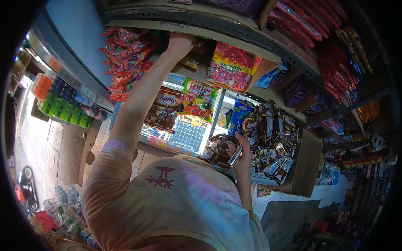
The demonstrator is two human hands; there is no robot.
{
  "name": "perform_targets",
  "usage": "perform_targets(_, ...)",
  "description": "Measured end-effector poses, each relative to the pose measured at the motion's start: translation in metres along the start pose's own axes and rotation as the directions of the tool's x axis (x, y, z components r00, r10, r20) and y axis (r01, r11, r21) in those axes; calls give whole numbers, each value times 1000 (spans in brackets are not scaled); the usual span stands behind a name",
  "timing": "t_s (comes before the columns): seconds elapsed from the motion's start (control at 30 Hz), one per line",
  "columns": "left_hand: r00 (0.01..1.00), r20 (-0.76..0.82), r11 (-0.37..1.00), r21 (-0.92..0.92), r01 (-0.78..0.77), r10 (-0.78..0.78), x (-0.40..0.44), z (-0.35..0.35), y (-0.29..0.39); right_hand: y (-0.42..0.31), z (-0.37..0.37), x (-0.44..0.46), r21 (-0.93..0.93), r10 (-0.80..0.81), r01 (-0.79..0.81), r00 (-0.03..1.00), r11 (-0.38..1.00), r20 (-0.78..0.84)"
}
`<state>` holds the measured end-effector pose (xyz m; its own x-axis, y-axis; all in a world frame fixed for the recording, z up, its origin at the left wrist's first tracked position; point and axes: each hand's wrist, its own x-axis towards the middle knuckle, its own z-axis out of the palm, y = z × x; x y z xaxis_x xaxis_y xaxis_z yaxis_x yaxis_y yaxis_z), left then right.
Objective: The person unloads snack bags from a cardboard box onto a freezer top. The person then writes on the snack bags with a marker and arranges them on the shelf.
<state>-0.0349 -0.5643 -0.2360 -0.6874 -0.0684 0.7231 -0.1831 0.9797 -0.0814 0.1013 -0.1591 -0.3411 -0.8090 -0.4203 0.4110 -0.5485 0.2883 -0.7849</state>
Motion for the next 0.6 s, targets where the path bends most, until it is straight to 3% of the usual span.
perform_targets(0.07, 986, -161, 996, 68, 64, -52, 12, 11, -2, -1, 0, -1, 27, 44, -44, 999, 999, 1)
perform_targets(0.1, 985, -162, 996, 64, 62, -51, 15, 17, -3, -2, 0, -1, 56, 88, -89, 996, 994, 8)
perform_targets(0.2, 983, -139, 992, 38, 124, -117, 19, 23, -6, 0, 2, 0, 109, 119, -120, 993, 987, 20)
perform_targets(0.33, 987, 6, 986, 52, 158, -159, 6, 26, -3, 0, 8, 3, 112, 109, -112, 993, 987, 33)
perform_targets(0.4, 978, -198, 993, 86, 78, -59, -10, 34, -1, 5, 12, 4, 111, 100, -107, 993, 988, 67)
perform_targets(0.5, 966, -256, 1000, 11, -23, 25, -29, 39, -6, -6, 13, 9, 81, 105, -116, 986, 990, 129)
perform_targets(0.6, 963, -267, 999, 44, -19, 30, -34, 35, -7, -2, 14, 7, 95, 80, -93, 988, 991, 132)
